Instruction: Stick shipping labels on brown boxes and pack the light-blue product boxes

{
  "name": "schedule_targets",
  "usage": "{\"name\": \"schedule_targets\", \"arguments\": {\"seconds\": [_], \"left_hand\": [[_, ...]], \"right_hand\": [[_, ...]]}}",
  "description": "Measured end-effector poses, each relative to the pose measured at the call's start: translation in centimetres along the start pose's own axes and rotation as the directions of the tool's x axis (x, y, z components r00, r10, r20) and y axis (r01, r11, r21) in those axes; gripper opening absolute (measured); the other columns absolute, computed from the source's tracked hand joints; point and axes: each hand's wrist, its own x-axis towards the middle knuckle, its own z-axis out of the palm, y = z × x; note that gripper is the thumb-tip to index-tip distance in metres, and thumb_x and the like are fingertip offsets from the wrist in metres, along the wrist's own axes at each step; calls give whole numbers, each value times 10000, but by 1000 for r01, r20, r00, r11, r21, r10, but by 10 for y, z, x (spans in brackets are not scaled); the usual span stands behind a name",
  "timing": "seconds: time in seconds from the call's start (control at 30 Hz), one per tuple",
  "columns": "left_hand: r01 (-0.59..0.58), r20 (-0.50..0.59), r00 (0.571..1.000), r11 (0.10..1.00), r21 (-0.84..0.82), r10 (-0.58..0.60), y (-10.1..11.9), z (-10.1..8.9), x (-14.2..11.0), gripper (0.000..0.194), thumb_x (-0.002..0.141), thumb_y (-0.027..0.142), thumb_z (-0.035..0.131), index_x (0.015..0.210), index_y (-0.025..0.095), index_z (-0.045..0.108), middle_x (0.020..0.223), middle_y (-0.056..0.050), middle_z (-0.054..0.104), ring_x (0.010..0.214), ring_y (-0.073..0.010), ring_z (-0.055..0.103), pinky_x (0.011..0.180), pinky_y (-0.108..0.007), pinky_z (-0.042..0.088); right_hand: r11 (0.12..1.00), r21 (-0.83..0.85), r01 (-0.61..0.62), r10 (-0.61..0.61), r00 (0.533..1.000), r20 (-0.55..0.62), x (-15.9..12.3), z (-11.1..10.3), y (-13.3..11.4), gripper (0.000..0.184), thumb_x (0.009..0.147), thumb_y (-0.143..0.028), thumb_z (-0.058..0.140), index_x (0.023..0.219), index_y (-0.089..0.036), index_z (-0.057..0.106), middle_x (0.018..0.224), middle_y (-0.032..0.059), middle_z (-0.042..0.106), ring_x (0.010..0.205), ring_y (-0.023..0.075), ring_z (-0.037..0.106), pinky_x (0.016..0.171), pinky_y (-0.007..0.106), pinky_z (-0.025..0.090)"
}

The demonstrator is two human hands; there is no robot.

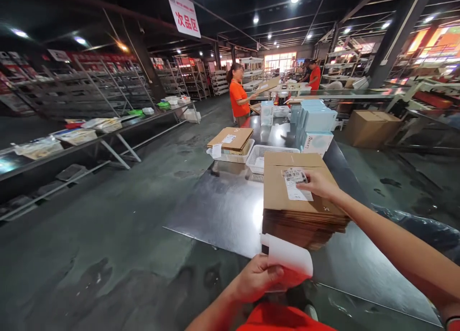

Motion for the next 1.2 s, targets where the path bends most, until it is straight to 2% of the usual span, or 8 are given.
{"name": "schedule_targets", "arguments": {"seconds": [0.2,0.33,0.5,0.7,0.9,1.03,1.1,1.2], "left_hand": [[-13,-7,1000,994,-104,12,-4,-6,3,593,720,670,720,968,139,806,873,-137,758,856,-294,715,848,-424,545],[-67,-147,988,988,-141,46,-7,-20,9,613,693,666,745,933,104,799,803,-147,757,818,-306,720,872,-465,535],[-118,-221,973,974,-195,74,-6,-28,19,591,689,631,769,948,100,790,800,-137,761,861,-299,716,887,-438,533],[-199,-359,920,977,-76,159,12,-33,51,651,724,621,746,1190,169,703,1257,-106,687,1162,-273,613,1063,-393,433],[-217,-266,924,948,231,276,19,-33,75,492,861,554,602,1114,151,728,1331,-128,634,1257,-302,540,1160,-438,324],[-186,-254,910,871,455,327,16,-29,67,390,929,395,526,1208,191,705,1402,-120,586,1371,-302,439,1220,-449,205],[-162,-229,919,836,524,321,18,-23,62,380,935,373,517,1212,199,710,1357,-130,618,1352,-306,464,1211,-448,229],[-167,-193,928,820,548,318,22,-10,57,394,948,404,496,1207,206,718,1313,-144,643,1263,-308,547,1181,-440,296]], "right_hand": [[824,-518,-230,164,972,-171,-14,-14,-24,822,822,-535,646,1460,-85,391,1093,213,693,983,362,651,707,366,476],[850,-522,-67,-62,972,-225,-11,-4,-39,396,984,-334,365,1223,-133,609,1069,159,707,990,283,654,821,356,475],[842,-531,99,-190,975,-119,10,36,-32,548,1005,-437,330,1384,-90,522,1447,212,498,1332,339,467,1087,475,369],[825,-560,78,-161,982,-100,17,54,-25,679,994,-519,322,1479,-53,414,1540,260,347,1439,391,313,1153,559,256],[918,-381,107,-181,970,-161,8,9,-5,635,967,-491,355,1445,-89,468,1509,197,433,1412,308,394,1144,443,353],[922,-290,-255,128,910,-393,-21,-31,45,642,937,-473,350,1312,3,565,1373,270,545,1286,375,521,1068,468,417],[907,-230,-354,273,908,-318,-39,-37,64,590,923,-483,364,1196,-46,651,1252,244,638,1158,382,610,980,468,474],[947,-130,-293,257,936,-240,-61,-32,72,502,908,-511,360,1027,-172,711,1096,151,724,1008,343,673,879,437,516]]}}
